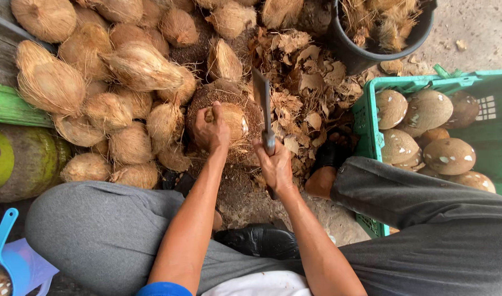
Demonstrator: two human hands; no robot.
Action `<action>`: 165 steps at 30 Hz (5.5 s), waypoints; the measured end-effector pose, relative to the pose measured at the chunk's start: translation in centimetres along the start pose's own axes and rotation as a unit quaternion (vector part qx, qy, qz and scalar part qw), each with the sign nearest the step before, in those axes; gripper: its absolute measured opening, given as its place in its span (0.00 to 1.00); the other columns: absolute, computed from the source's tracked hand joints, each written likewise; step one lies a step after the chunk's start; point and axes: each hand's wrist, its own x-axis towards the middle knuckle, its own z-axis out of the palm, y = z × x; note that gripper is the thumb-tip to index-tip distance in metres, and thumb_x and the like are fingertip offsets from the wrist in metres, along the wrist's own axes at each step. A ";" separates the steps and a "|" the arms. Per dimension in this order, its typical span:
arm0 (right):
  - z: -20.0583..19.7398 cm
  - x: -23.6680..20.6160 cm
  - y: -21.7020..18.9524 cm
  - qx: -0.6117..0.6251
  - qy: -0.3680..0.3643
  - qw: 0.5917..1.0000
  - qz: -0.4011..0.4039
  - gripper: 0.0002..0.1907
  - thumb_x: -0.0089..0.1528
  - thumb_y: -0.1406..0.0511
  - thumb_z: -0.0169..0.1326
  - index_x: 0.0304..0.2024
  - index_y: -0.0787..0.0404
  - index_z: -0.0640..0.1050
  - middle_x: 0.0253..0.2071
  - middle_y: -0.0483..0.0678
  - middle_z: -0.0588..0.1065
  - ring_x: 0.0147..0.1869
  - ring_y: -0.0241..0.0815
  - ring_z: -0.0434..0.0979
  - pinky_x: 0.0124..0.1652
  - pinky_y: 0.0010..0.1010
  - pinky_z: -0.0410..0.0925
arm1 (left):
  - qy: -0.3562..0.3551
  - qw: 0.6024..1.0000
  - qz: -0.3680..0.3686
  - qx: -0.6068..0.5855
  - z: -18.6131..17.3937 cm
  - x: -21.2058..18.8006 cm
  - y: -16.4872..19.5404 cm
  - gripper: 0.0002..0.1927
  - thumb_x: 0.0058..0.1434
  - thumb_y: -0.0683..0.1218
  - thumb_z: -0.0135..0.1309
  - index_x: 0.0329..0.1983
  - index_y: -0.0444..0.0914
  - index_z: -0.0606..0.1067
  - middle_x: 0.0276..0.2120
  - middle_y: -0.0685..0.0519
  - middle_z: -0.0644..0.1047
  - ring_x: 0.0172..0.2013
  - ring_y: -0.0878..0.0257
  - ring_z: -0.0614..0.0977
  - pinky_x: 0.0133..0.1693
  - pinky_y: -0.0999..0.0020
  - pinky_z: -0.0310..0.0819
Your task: The person sits on the ground and uses a cleaver to chop the outer husk off coconuts, rotating each coconut against a wooden block to trim the remaining fibers. Trimmed coconuts are placed into a green plastic crate beside them.
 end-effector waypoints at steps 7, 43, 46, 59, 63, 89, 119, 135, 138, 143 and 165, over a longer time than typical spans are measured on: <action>-0.3 0.9 0.2 -0.034 -0.056 0.995 0.076 0.18 0.66 0.50 0.51 0.29 0.53 0.73 0.19 0.39 0.67 0.19 0.33 0.60 0.20 0.32 0.59 | -0.007 1.000 0.017 -0.023 0.1 0.1 -0.1 0.23 0.59 0.69 0.54 0.37 0.47 0.76 0.33 0.55 0.77 0.34 0.59 0.76 0.35 0.58 0.69; 1.0 0.6 -2.8 0.260 -0.033 0.962 -0.075 0.20 0.65 0.56 0.56 0.21 0.53 0.69 0.16 0.42 0.67 0.14 0.31 0.62 0.14 0.25 0.59 | -0.165 0.978 -0.010 0.129 -1.3 5.1 3.3 0.24 0.64 0.66 0.47 0.38 0.44 0.81 0.26 0.56 0.77 0.23 0.64 0.72 0.26 0.64 0.64; 1.2 0.2 -2.8 0.134 -0.090 0.986 0.048 0.20 0.65 0.55 0.56 0.21 0.52 0.68 0.16 0.42 0.70 0.16 0.29 0.68 0.15 0.24 0.62 | -0.151 0.983 0.007 0.100 -1.5 4.8 3.6 0.24 0.65 0.66 0.48 0.36 0.44 0.81 0.25 0.56 0.77 0.23 0.63 0.71 0.27 0.64 0.63; 1.4 0.4 -2.7 0.026 -0.096 0.990 0.103 0.21 0.64 0.49 0.55 0.24 0.53 0.70 0.18 0.43 0.72 0.18 0.28 0.74 0.16 0.28 0.65 | -0.149 0.984 0.005 0.100 -1.8 4.2 4.1 0.23 0.66 0.65 0.47 0.35 0.43 0.79 0.22 0.56 0.75 0.19 0.63 0.66 0.22 0.63 0.58; 2.0 0.8 -1.3 0.087 -0.024 0.994 -0.064 0.24 0.66 0.48 0.53 0.24 0.54 0.67 0.18 0.42 0.66 0.17 0.31 0.64 0.17 0.27 0.63 | -0.133 0.984 -0.007 0.116 -2.0 4.0 4.0 0.23 0.67 0.65 0.48 0.34 0.44 0.80 0.23 0.57 0.75 0.18 0.67 0.68 0.21 0.67 0.60; 0.0 0.3 -0.6 0.114 -0.134 0.972 0.156 0.15 0.63 0.56 0.54 0.33 0.57 0.66 0.22 0.41 0.77 0.14 0.38 0.63 0.17 0.32 0.65 | -0.199 0.952 0.203 -0.114 -2.0 3.5 -1.2 0.28 0.64 0.67 0.46 0.52 0.42 0.77 0.36 0.49 0.80 0.38 0.56 0.79 0.38 0.57 0.76; -1.8 0.3 -3.3 0.247 0.014 0.964 -0.101 0.20 0.66 0.58 0.55 0.21 0.56 0.69 0.15 0.44 0.69 0.13 0.32 0.63 0.14 0.27 0.63 | -0.115 0.991 0.009 0.073 1.1 3.6 1.7 0.25 0.63 0.66 0.44 0.44 0.46 0.82 0.25 0.54 0.76 0.19 0.65 0.67 0.19 0.66 0.58; 0.3 1.1 0.0 -0.050 -0.089 0.991 0.089 0.10 0.65 0.59 0.51 0.29 0.50 0.75 0.21 0.40 0.72 0.18 0.31 0.61 0.19 0.29 0.59 | -0.102 0.994 0.017 0.046 0.0 1.8 2.3 0.24 0.64 0.64 0.43 0.38 0.45 0.81 0.22 0.54 0.75 0.18 0.65 0.68 0.20 0.64 0.61; 0.4 1.3 1.2 -0.060 -0.104 0.987 0.108 0.14 0.67 0.54 0.52 0.29 0.51 0.74 0.20 0.41 0.70 0.18 0.32 0.59 0.20 0.31 0.56 | -0.094 0.995 0.036 0.018 -0.4 1.6 2.0 0.24 0.64 0.65 0.45 0.36 0.45 0.81 0.22 0.56 0.76 0.18 0.67 0.69 0.20 0.65 0.62; -0.1 1.7 1.9 0.014 -0.158 0.985 0.064 0.17 0.66 0.55 0.52 0.28 0.57 0.70 0.19 0.45 0.66 0.16 0.35 0.59 0.18 0.36 0.59 | -0.087 0.993 0.076 -0.036 -0.3 2.2 0.0 0.21 0.63 0.63 0.49 0.38 0.43 0.81 0.24 0.56 0.77 0.19 0.66 0.70 0.21 0.62 0.64; -0.5 0.0 -2.8 0.111 -0.089 0.989 -0.048 0.22 0.67 0.54 0.55 0.21 0.54 0.68 0.16 0.43 0.66 0.14 0.33 0.63 0.18 0.32 0.66 | -0.109 0.992 -0.024 0.062 -0.4 3.9 3.9 0.20 0.69 0.58 0.48 0.29 0.42 0.78 0.23 0.56 0.73 0.20 0.66 0.65 0.23 0.67 0.57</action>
